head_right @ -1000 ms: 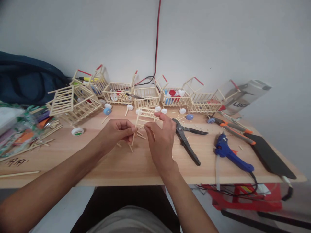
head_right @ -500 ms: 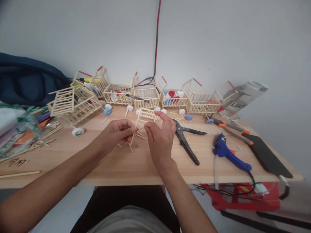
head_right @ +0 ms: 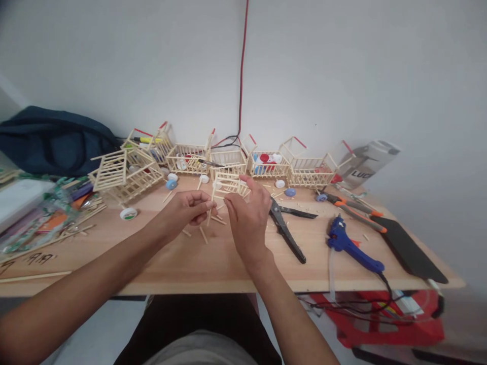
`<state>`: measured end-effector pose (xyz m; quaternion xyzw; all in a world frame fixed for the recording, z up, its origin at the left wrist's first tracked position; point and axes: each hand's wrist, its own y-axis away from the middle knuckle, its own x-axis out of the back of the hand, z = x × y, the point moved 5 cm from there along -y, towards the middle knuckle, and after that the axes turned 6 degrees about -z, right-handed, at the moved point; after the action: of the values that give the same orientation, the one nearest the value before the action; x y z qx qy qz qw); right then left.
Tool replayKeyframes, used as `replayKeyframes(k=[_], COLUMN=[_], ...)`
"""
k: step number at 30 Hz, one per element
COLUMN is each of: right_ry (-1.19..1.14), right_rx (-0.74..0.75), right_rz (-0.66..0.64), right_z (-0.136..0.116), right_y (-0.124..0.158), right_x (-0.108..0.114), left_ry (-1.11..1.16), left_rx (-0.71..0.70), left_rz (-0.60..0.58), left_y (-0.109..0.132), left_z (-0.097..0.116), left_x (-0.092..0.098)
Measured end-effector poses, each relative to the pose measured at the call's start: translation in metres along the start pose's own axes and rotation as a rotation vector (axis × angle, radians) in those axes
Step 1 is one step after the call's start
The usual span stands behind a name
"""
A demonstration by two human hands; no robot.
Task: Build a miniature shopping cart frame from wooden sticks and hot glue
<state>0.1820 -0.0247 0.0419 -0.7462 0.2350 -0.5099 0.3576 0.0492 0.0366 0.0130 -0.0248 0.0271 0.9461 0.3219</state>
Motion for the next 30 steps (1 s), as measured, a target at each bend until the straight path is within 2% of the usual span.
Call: replayKeyframes(k=[11, 21, 30], right_ry=[0.02, 0.013, 0.07], right_rx=[0.109, 0.146, 0.138], right_rz=[0.025, -0.016, -0.028], right_z=[-0.004, 0.005, 0.007], right_y=[-0.032, -0.036, -0.029], right_x=[-0.003, -0.018, -0.03], left_ry=[0.079, 0.012, -0.002], left_rx=[-0.112, -0.126, -0.158], left_rz=[0.074, 0.079, 0.089], left_y=[-0.005, -0.022, -0.018], left_z=[0.028, 0.013, 0.0], left_x=[0.007, 0.013, 0.016])
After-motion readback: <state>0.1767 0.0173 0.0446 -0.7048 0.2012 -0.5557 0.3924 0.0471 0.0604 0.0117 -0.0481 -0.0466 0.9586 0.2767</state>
